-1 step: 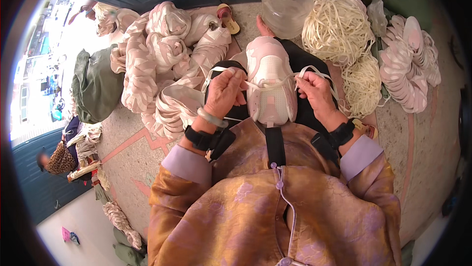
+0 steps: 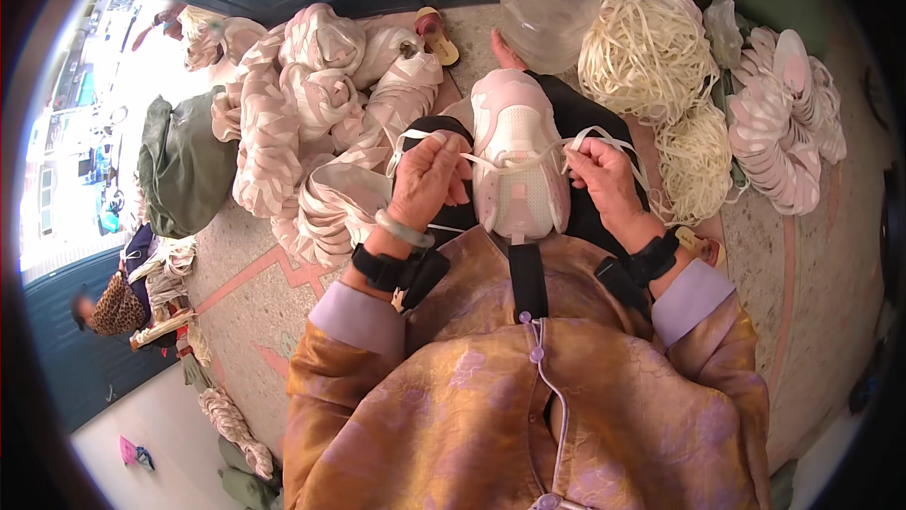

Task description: The recorder is lacing white sneakers while sitting on the floor in a shoe manufacturing environment.

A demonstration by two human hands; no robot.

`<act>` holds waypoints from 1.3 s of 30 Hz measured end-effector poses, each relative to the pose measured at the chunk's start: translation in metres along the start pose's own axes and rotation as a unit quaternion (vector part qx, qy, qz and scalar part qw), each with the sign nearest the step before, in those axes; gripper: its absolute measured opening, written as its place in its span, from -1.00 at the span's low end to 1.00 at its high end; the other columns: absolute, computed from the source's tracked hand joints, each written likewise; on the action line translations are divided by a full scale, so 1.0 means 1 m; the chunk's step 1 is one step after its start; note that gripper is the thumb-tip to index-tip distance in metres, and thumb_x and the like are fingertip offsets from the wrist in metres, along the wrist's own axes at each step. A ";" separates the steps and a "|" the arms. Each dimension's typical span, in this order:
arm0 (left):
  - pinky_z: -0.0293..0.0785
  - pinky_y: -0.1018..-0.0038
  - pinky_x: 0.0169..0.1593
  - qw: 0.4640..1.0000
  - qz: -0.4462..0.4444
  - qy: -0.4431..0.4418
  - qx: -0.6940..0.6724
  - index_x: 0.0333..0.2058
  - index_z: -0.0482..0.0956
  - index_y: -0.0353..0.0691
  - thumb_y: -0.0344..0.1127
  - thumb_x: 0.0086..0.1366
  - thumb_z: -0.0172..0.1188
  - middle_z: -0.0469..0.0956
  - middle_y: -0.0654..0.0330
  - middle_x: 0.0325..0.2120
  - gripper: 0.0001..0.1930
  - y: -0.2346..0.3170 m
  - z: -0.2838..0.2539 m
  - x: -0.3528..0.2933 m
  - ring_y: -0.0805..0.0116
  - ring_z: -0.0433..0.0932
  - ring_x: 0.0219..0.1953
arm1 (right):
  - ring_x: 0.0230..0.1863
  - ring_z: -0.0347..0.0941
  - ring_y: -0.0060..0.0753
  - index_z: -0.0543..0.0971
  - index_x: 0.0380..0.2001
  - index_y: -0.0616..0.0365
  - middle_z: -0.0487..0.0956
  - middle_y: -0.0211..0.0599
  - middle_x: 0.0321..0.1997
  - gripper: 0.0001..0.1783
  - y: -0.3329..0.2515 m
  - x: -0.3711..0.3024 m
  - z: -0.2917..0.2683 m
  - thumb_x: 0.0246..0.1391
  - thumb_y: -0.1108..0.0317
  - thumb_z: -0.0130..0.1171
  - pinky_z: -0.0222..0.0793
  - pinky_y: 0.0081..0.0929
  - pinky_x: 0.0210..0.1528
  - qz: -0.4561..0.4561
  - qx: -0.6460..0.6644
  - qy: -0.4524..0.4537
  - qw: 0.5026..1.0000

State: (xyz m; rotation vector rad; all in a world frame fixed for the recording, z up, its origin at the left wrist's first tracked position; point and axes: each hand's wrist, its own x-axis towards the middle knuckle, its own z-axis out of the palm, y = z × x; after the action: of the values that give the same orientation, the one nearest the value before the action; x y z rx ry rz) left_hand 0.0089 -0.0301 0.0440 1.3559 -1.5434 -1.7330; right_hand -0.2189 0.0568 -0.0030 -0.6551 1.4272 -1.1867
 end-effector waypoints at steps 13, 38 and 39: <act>0.06 0.73 -0.65 0.999 0.032 -0.020 -0.026 -0.21 0.53 -0.25 -0.17 0.33 -0.03 0.34 0.42 -0.69 -0.72 0.003 -0.006 -0.024 0.70 0.18 -0.72 | -0.59 0.20 -0.80 0.53 -0.48 0.28 0.39 -0.58 -0.63 -0.95 0.021 0.006 0.009 -0.04 0.50 0.16 0.19 -0.75 -0.52 -0.160 -0.054 0.046 0.985; 0.20 0.71 -0.47 0.986 0.119 0.086 0.083 -0.21 0.56 -0.28 -0.30 0.30 0.04 0.37 0.44 -0.57 -0.79 -0.021 0.009 -0.027 0.68 0.27 -0.54 | -0.55 0.40 -0.15 0.44 -0.56 0.23 0.47 -0.16 -0.56 -0.93 0.009 0.002 0.020 -0.21 0.57 0.10 0.34 -0.43 -0.47 -0.395 -0.294 0.055 0.869; 0.09 0.75 -0.51 0.979 0.119 0.122 0.112 -0.21 0.57 -0.24 -0.29 0.30 0.04 0.27 0.52 -0.63 -0.79 -0.023 0.010 -0.027 0.74 0.18 -0.56 | -0.55 0.40 -0.14 0.44 -0.56 0.22 0.46 -0.15 -0.57 -0.94 0.011 0.002 0.019 -0.21 0.57 0.10 0.33 -0.41 -0.48 -0.352 -0.279 0.049 0.892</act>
State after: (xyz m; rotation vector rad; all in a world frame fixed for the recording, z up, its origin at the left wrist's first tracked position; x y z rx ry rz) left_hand 0.0175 0.0032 0.0318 1.3646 -1.7172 -1.2312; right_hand -0.1989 0.0530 -0.0117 -1.6400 1.6901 -1.3567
